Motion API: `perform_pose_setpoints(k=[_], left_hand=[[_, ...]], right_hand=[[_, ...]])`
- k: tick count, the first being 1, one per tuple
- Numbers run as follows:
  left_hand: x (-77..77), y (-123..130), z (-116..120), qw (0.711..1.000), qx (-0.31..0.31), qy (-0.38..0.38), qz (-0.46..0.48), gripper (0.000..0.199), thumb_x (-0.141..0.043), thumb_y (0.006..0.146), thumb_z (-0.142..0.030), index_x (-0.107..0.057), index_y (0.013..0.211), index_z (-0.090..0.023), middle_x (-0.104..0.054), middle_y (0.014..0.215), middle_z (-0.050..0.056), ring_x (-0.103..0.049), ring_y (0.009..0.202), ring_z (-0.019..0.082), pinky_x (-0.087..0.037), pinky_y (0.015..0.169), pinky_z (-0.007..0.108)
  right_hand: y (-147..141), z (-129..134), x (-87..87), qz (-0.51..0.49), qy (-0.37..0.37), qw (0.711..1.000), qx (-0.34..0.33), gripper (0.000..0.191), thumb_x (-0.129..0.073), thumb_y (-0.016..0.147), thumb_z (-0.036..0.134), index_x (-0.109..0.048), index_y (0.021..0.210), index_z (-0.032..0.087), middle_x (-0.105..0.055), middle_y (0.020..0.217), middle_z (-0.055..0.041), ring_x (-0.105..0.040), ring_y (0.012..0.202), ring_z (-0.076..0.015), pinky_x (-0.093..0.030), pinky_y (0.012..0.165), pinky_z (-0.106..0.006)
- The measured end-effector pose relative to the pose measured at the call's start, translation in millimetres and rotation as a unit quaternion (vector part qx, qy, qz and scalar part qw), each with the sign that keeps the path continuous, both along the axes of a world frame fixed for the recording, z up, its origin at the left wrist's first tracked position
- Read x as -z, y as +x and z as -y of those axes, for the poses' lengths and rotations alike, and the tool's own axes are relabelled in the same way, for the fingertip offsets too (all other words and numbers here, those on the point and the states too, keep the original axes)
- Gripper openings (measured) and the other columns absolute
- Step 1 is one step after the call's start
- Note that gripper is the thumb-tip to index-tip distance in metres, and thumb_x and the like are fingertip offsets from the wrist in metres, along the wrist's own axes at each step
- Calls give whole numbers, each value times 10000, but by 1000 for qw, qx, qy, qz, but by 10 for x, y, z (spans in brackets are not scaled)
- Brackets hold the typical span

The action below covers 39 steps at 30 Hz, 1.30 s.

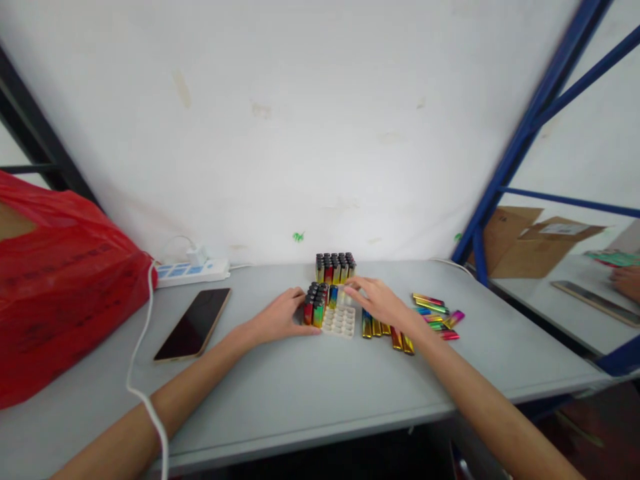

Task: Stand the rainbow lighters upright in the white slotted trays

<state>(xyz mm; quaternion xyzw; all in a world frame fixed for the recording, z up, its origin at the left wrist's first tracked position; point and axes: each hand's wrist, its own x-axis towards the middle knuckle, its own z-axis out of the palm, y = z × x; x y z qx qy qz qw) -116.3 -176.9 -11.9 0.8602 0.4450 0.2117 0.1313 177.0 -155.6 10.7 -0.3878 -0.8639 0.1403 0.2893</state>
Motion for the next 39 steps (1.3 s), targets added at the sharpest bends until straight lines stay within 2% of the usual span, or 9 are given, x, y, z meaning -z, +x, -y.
perform_pose_setpoints(k=[3,7,11,15,22,25,29,35,39], left_hand=[[-5,-3,-2,1000,-1,2,-5,715,-810,717,-776,-755,1102,-177,-703,1174,147,-671,1125,394,-560,1025,480],[-3,-2,-6,1000,-1,4,-8,734,-793,719,-798,-757,1099,-172,-706,1156,148,-673,1113,394,-562,1025,483],[-15,5,6,1000,-6,3,-8,759,-783,721,-806,-753,1123,-163,-705,1175,153,-673,1123,391,-557,1042,482],[-33,3,14,1000,-3,-1,-12,743,-779,727,-808,-755,1105,-169,-709,1166,148,-668,1134,387,-558,1044,468],[-30,-14,-7,1000,3,6,-21,726,-765,741,-818,-750,1076,-173,-704,1155,143,-672,1111,372,-566,1021,453],[-24,-17,-9,1000,5,9,-18,714,-768,735,-823,-747,1037,-177,-702,1136,137,-675,1083,367,-577,987,455],[-23,-17,-2,1000,1,10,-6,686,-784,723,-810,-749,1005,-186,-702,1118,129,-676,1062,366,-588,957,460],[-22,-11,-1,1000,4,6,-13,668,-792,738,-779,-758,1029,-178,-702,1124,134,-675,1073,374,-588,952,465],[-8,-13,-7,1000,4,8,-11,673,-791,739,-781,-759,1049,-185,-703,1131,126,-674,1079,363,-582,972,454]], right_hand=[[371,-35,-116,18,29,999,40,387,-439,1111,473,-709,1217,217,-745,1222,-128,-679,1174,-282,-486,1101,-438],[823,203,-152,99,62,986,119,529,-472,1077,566,-605,1477,247,-567,1543,-165,-517,1446,-336,-377,1245,-540],[1031,670,69,202,42,967,149,647,-439,1049,691,-470,1616,381,-389,1723,-69,-307,1597,-414,-211,1265,-742],[1054,867,380,239,15,955,175,669,-399,1050,714,-404,1653,425,-363,1737,-37,-238,1619,-442,-227,1238,-781],[984,486,614,261,39,942,207,617,-328,1101,606,-430,1655,355,-414,1711,-79,-306,1596,-433,-311,1243,-691],[928,333,631,276,36,937,209,638,-313,1098,612,-422,1662,332,-429,1700,-102,-324,1582,-452,-306,1235,-702],[937,253,554,231,18,948,219,658,-287,1095,635,-385,1675,340,-390,1721,-111,-317,1599,-403,-314,1249,-668],[1391,213,407,209,3,947,245,653,-277,1080,666,-430,1645,378,-310,1761,-53,-218,1634,-403,-179,1259,-761],[1659,137,491,214,-43,944,248,665,-236,1080,652,-415,1654,368,-354,1742,-54,-297,1612,-380,-247,1252,-742]])
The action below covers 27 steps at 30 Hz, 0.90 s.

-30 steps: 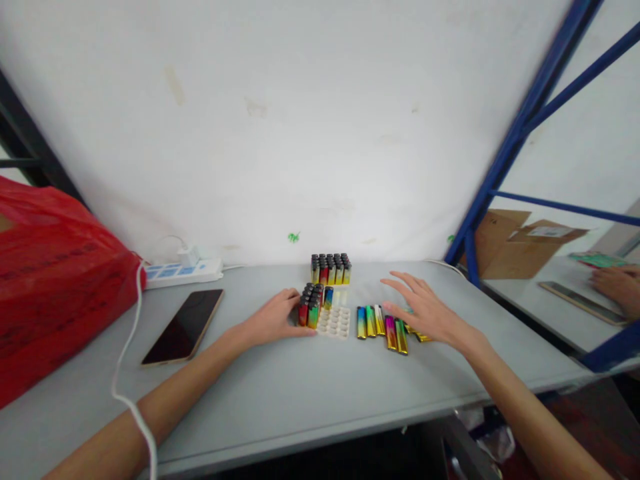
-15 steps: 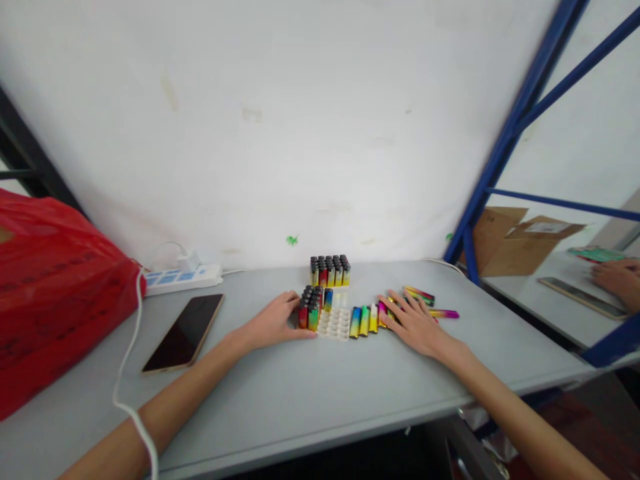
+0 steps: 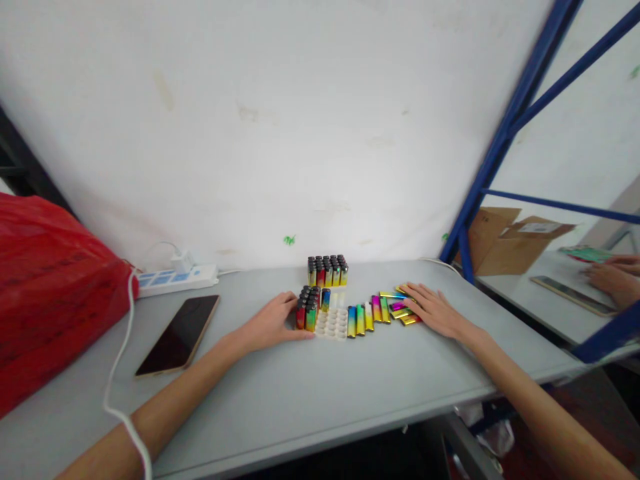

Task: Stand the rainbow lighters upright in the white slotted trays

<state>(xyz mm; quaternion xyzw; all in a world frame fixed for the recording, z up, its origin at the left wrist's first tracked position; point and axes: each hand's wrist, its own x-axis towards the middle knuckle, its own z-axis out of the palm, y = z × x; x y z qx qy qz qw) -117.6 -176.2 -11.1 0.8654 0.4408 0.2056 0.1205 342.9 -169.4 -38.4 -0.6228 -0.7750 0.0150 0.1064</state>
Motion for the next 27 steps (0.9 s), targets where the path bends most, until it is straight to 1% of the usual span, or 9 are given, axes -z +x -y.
perform_pose_setpoints(k=[2,5,8,11,14,17,20,24,27], left_hand=[[4,-2,0,1000,-2,3,5,671,-796,732,-780,-760,1052,-192,-706,1135,124,-674,1077,361,-580,977,455],[-4,0,5,1000,-4,-1,10,672,-801,726,-775,-761,1062,-194,-709,1139,124,-679,1069,362,-582,976,458],[-13,4,9,1000,-5,-9,0,692,-791,736,-778,-756,1087,-183,-705,1160,134,-678,1094,372,-575,1000,464],[-9,4,8,1000,-5,-14,-13,716,-776,750,-784,-750,1107,-163,-696,1187,154,-664,1144,388,-560,1030,470],[-2,1,8,1000,-7,-16,-8,723,-777,742,-789,-750,1113,-169,-698,1199,156,-663,1149,387,-558,1037,470],[-4,-1,13,1000,-8,-10,5,694,-786,731,-789,-759,1093,-197,-711,1186,137,-670,1129,380,-568,1020,465],[-7,1,15,1000,-7,-8,7,686,-787,728,-793,-765,1072,-200,-715,1168,135,-673,1122,384,-573,1007,463],[0,2,5,1000,-8,-10,5,700,-788,723,-795,-766,1079,-193,-713,1163,139,-666,1132,384,-560,1027,462],[7,-1,-3,1000,-11,-11,3,715,-783,722,-801,-762,1093,-190,-710,1170,141,-666,1119,377,-565,1012,457]], right_hand=[[21,-30,75,-10,0,1000,-12,666,-238,1083,623,-446,1640,323,-416,1711,-72,-349,1594,-352,-285,1271,-676],[-67,-46,175,-33,32,998,-39,636,-258,1082,573,-535,1573,279,-537,1624,-91,-396,1572,-314,-301,1298,-578],[-223,-44,225,-77,44,996,-13,650,-265,1070,565,-582,1520,219,-583,1568,-144,-461,1523,-334,-327,1289,-567],[-362,-63,199,-141,39,989,10,689,-268,1060,581,-565,1523,166,-573,1568,-176,-492,1497,-334,-347,1285,-546],[-401,-84,87,-191,52,980,7,664,-260,1065,560,-573,1508,177,-600,1544,-158,-512,1483,-303,-349,1290,-515],[-285,-29,-64,-197,86,977,6,620,-286,1061,538,-621,1448,186,-629,1507,-160,-546,1448,-311,-377,1272,-521],[-55,133,-159,-158,106,982,-18,576,-388,1029,568,-691,1349,197,-669,1443,-168,-588,1394,-349,-435,1226,-544],[149,379,-132,-141,64,988,-26,512,-521,971,609,-760,1218,230,-770,1227,-147,-727,1122,-353,-584,1032,-531],[108,458,-77,-142,41,988,-38,441,-527,980,567,-791,1111,239,-795,1122,-130,-744,1001,-328,-607,959,-494]])
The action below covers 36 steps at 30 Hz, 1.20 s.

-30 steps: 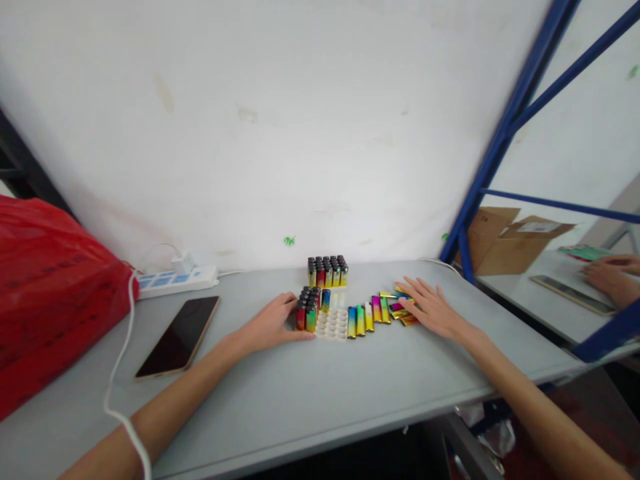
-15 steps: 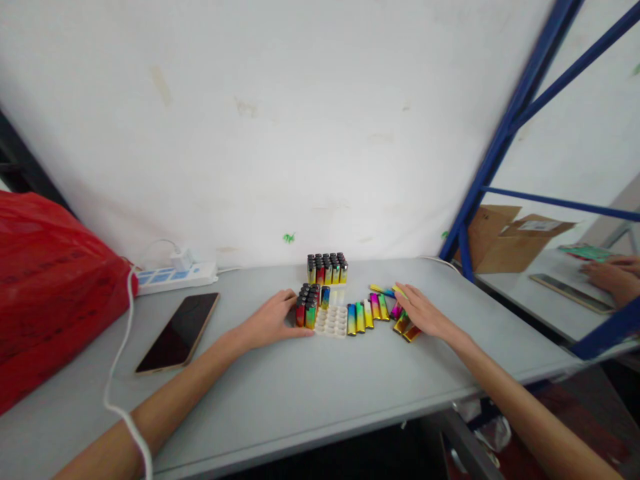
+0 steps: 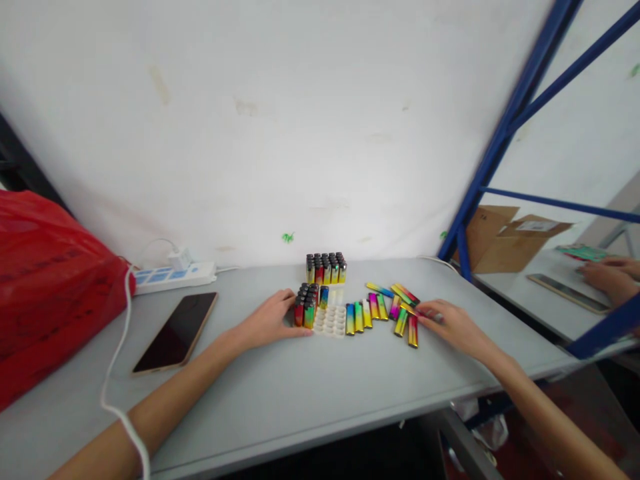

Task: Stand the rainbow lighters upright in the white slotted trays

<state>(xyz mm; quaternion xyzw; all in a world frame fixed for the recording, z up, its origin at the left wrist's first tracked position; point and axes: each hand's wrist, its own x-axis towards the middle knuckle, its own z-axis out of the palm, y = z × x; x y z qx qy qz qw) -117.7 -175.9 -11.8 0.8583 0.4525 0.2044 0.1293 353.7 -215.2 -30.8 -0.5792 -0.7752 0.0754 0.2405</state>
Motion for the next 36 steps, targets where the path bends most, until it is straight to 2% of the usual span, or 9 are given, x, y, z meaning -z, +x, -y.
perform_pose_setpoints(k=[5,9,16,22,25,27,30,33,36], left_hand=[[-21,9,16,1000,1,2,-14,721,-770,734,-812,-753,1097,-188,-705,1170,139,-671,1118,380,-565,1016,445],[-38,19,29,1000,5,-3,-9,715,-768,747,-800,-750,1107,-183,-700,1165,145,-667,1114,375,-560,1030,466],[-11,11,13,1000,7,12,4,688,-784,721,-803,-760,1067,-208,-708,1135,125,-673,1086,367,-581,982,453],[-33,23,31,1000,6,3,-2,711,-777,732,-807,-752,1070,-183,-696,1146,147,-669,1092,378,-566,1011,482],[-35,20,40,1000,10,5,2,714,-772,739,-805,-748,1099,-189,-699,1160,141,-662,1105,368,-556,1025,471],[-29,16,40,1000,10,6,-3,728,-765,746,-807,-744,1121,-183,-698,1164,143,-661,1111,367,-550,1033,464],[-14,13,31,1000,10,8,-6,754,-757,754,-811,-738,1147,-168,-695,1174,153,-660,1120,378,-544,1041,472],[-2,15,16,1000,12,9,-4,754,-761,752,-808,-742,1143,-163,-695,1173,157,-660,1123,390,-546,1037,483],[-2,17,11,1000,13,7,-4,756,-760,753,-810,-742,1141,-161,-696,1165,155,-658,1117,385,-544,1037,482]], right_hand=[[-126,-48,-37,-2,21,1000,0,417,-521,979,529,-801,1036,226,-781,1048,-142,-733,942,-317,-606,915,-498],[-157,-128,-135,-157,14,987,20,473,-695,861,645,-792,1043,220,-789,1079,-131,-747,918,-318,-627,849,-484],[-649,-507,-317,-532,-35,846,14,459,-875,748,580,-756,1060,265,-771,1064,-67,-735,991,-257,-617,809,-374],[-1269,-877,-638,-596,-78,795,-86,471,-885,728,621,-714,944,239,-737,948,-31,-684,868,-187,-590,783,-328],[-1542,-908,-654,-594,-137,781,-138,519,-870,725,660,-632,931,247,-682,804,19,-603,655,-130,-542,651,-286],[-1679,-880,-589,-576,-161,787,-152,545,-833,743,694,-587,962,260,-551,665,86,-433,498,-84,-418,513,-226],[-1795,-811,-447,-509,-156,837,-127,561,-718,797,779,-561,932,257,-358,583,124,-232,449,-77,-208,432,-207],[-1838,-752,-338,-419,-87,899,-94,594,-578,863,831,-550,795,241,-361,572,86,-285,487,-108,-228,451,-245],[-1863,-718,-298,-348,-23,935,-68,638,-503,902,818,-462,630,242,-381,559,47,-345,539,-128,-275,506,-276]])
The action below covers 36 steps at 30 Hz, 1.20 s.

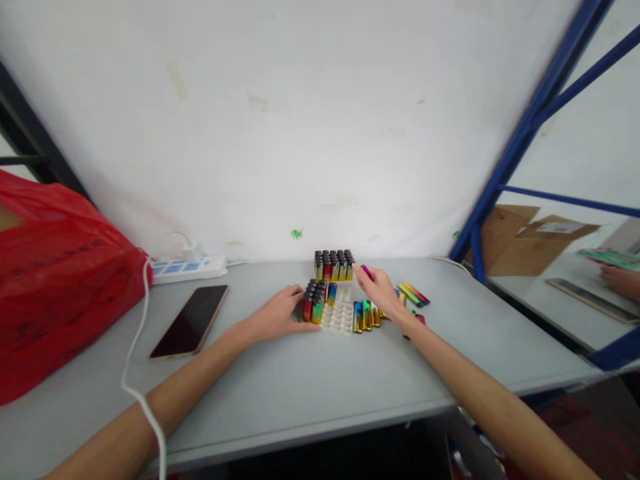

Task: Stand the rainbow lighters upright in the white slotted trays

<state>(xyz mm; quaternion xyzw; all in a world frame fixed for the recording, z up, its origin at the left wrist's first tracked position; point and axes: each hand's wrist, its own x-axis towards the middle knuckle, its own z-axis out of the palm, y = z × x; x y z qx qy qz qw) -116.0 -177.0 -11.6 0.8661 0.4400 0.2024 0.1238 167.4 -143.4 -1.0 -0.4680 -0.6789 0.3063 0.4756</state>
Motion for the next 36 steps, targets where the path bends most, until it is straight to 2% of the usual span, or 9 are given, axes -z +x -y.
perform_pose_setpoints(k=[3,8,12,18,21,24,28,32,36], left_hand=[[-9,0,7,1000,0,-2,1,754,-750,759,-816,-737,1148,-170,-695,1175,148,-652,1123,371,-536,1050,472],[-17,-3,14,1000,-6,-6,-10,775,-750,760,-813,-731,1182,-163,-689,1212,160,-646,1159,386,-525,1075,477],[-9,-7,8,1000,-5,-8,-15,763,-756,769,-799,-723,1197,-168,-683,1211,156,-644,1163,376,-523,1078,462],[-1,-7,12,1000,-1,-5,-14,752,-760,781,-787,-711,1199,-164,-679,1209,156,-641,1152,368,-522,1072,468],[-5,-1,20,1000,-2,-3,-15,718,-771,785,-768,-715,1189,-176,-681,1206,148,-643,1150,363,-524,1065,457],[-3,3,22,1000,-6,-2,-19,737,-781,777,-763,-715,1197,-161,-681,1202,157,-642,1155,371,-523,1068,460],[17,-6,11,1000,-4,-1,-16,754,-774,776,-775,-715,1209,-161,-682,1210,156,-641,1154,370,-527,1062,469],[32,-15,2,1000,-2,3,-7,729,-773,774,-776,-728,1180,-173,-690,1180,142,-646,1137,368,-536,1046,472],[30,-11,4,1000,-2,8,-8,707,-782,779,-759,-728,1177,-178,-694,1180,138,-648,1135,364,-537,1042,466]], right_hand=[[-28,20,3,44,15,998,29,615,-496,905,752,-384,561,254,-352,536,37,-343,556,-135,-264,534,-292],[-68,48,19,66,35,996,45,476,-471,904,590,-396,579,251,-386,560,25,-383,572,-145,-256,548,-295],[-87,85,40,82,49,994,43,484,-446,942,590,-402,602,247,-410,574,28,-396,571,-147,-269,566,-298],[-66,209,-38,128,89,987,-31,458,-380,1078,592,-481,794,247,-548,680,23,-513,653,-175,-369,650,-299],[-48,264,-99,183,144,969,-85,453,-319,1120,538,-496,823,246,-613,793,-22,-571,752,-197,-430,740,-317],[-41,284,-123,252,187,944,-100,469,-321,1131,532,-516,820,240,-623,834,-40,-574,785,-204,-432,771,-323],[-55,284,-93,279,153,944,-90,487,-381,1130,524,-540,778,227,-623,706,-5,-547,645,-172,-395,687,-299],[-81,285,-44,264,124,952,-97,448,-455,1120,494,-593,801,211,-694,731,-14,-605,641,-173,-396,656,-284],[-124,276,-8,361,141,917,-97,336,-510,1114,439,-643,923,197,-741,832,-63,-665,725,-215,-395,662,-293]])
